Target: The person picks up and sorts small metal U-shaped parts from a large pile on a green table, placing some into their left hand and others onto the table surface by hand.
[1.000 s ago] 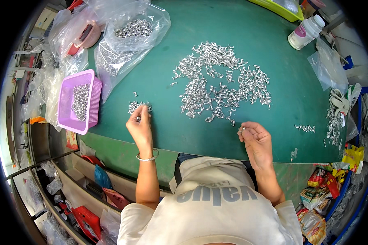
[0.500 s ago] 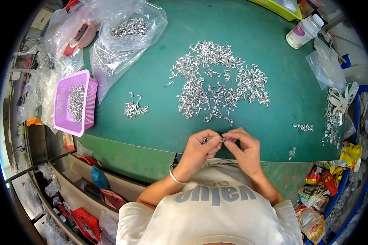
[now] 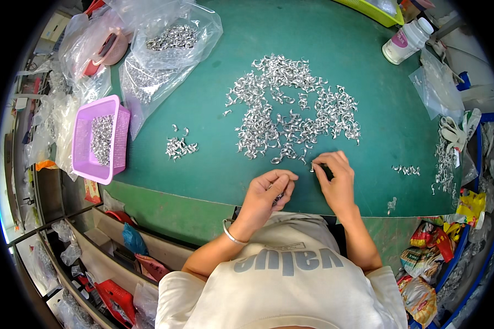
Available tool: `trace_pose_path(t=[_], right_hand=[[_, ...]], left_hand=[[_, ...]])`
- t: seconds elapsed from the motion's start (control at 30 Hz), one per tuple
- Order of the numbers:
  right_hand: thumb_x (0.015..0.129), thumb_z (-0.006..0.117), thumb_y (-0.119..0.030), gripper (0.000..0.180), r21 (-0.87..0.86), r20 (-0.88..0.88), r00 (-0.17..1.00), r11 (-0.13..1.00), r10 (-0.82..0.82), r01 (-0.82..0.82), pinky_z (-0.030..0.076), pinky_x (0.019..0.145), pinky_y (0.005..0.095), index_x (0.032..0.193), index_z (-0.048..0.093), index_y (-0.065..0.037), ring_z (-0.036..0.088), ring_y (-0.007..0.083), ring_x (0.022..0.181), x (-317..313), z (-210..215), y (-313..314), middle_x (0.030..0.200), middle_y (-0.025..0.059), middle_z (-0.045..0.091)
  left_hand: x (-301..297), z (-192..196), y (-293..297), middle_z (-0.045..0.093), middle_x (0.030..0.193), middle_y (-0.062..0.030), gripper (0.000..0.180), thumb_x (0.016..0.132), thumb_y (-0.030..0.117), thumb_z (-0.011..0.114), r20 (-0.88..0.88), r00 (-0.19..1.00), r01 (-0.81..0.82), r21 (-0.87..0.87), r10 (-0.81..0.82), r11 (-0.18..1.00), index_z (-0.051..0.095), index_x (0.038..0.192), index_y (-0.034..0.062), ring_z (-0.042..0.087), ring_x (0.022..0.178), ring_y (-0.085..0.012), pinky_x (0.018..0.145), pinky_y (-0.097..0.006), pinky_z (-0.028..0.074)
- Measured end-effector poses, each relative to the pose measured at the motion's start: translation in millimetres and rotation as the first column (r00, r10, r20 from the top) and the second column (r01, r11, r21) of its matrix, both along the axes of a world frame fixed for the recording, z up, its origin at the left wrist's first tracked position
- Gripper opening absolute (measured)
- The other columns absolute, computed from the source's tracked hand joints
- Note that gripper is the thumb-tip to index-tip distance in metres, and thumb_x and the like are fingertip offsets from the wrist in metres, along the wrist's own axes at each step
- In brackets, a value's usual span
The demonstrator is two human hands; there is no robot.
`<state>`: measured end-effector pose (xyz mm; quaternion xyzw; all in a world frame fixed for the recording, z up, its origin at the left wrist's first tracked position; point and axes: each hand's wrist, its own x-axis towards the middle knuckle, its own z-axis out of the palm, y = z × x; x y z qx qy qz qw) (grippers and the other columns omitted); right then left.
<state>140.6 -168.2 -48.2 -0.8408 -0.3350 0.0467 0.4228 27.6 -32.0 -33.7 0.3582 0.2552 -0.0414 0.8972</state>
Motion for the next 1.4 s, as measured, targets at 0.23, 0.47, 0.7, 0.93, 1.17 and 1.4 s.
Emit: trace_pose_path(t=[0.23,0.47,0.7,0.93,1.17,1.4], right_hand=[[0.077,0.059,0.006,0.006,0.339,-0.667,0.744,0.905,0.039,0.256,0.039,0.061,0.0191,0.080,0.058,0.001,0.048,0.0050,0.068,-24.9,20.6,0.8,0.082,0.0033,0.061],[0.078,0.058,0.008,0.017,0.427,-0.697,0.701,0.875,0.155,0.231,0.042,0.066,0.0208,0.095,0.060,0.004,0.050,0.0072,0.073,-30.2,32.6,-2.9,0.087,0.0066,0.059],[0.075,0.059,0.011,0.016,0.497,-0.712,0.657,0.839,0.248,0.221,0.042,0.066,0.0217,0.090,0.060,0.004,0.051,0.0102,0.075,-30.5,42.1,-7.0,0.087,0.0079,0.059],[0.071,0.063,0.008,0.017,0.445,-0.621,0.751,0.890,0.224,0.102,0.041,0.065,0.0245,0.087,0.061,0.002,0.052,0.0123,0.075,-27.0,32.6,-8.3,0.086,0.0082,0.059],[0.066,0.067,-0.001,0.017,0.004,0.057,0.997,0.998,-0.056,0.056,0.037,0.067,0.0315,0.083,0.062,-0.004,0.050,0.0230,0.077,-10.6,-3.3,7.2,0.082,0.0065,0.056],[0.068,0.066,-0.001,0.012,0.071,0.066,0.997,0.997,-0.042,0.038,0.036,0.066,0.0316,0.078,0.061,-0.004,0.051,0.0225,0.075,-11.3,-0.8,7.4,0.079,0.0060,0.058]], left_hand=[[5.4,-2.3,-14.9,0.051,0.068,0.0007,0.022,0.072,-0.003,0.066,0.168,0.986,-0.111,0.602,0.011,0.791,0.060,0.093,-0.0002,0.043,0.059,-0.0046,0.052,-0.018,0.034],[6.6,13.4,-16.1,0.058,0.075,-0.0044,0.010,0.070,-0.005,0.066,0.196,0.980,-0.158,0.673,0.031,0.722,0.063,0.079,-0.0025,0.047,0.062,-0.0064,0.056,-0.019,0.037],[3.2,22.0,-10.6,0.060,0.078,-0.0050,0.007,0.074,-0.002,0.063,0.182,0.983,-0.105,0.566,0.001,0.818,0.062,0.081,-0.0025,0.051,0.067,-0.0083,0.059,-0.021,0.040],[-0.6,17.2,-0.4,0.052,0.075,-0.0061,0.013,0.081,0.011,0.052,0.089,0.995,0.054,-0.093,-0.046,0.994,0.052,0.078,-0.0016,0.041,0.055,-0.0065,0.043,-0.018,0.030],[3.8,12.0,3.1,0.045,0.068,-0.0051,0.024,0.088,0.023,0.044,0.030,0.999,0.019,-0.242,-0.012,0.970,0.048,0.074,0.0030,0.034,0.048,-0.0062,0.039,-0.018,0.025],[4.7,2.7,-7.6,0.046,0.066,0.0033,0.010,0.083,0.010,0.058,-0.128,0.981,-0.128,0.153,0.148,0.980,0.056,0.090,0.0020,0.035,0.049,-0.0028,0.040,-0.017,0.024]])
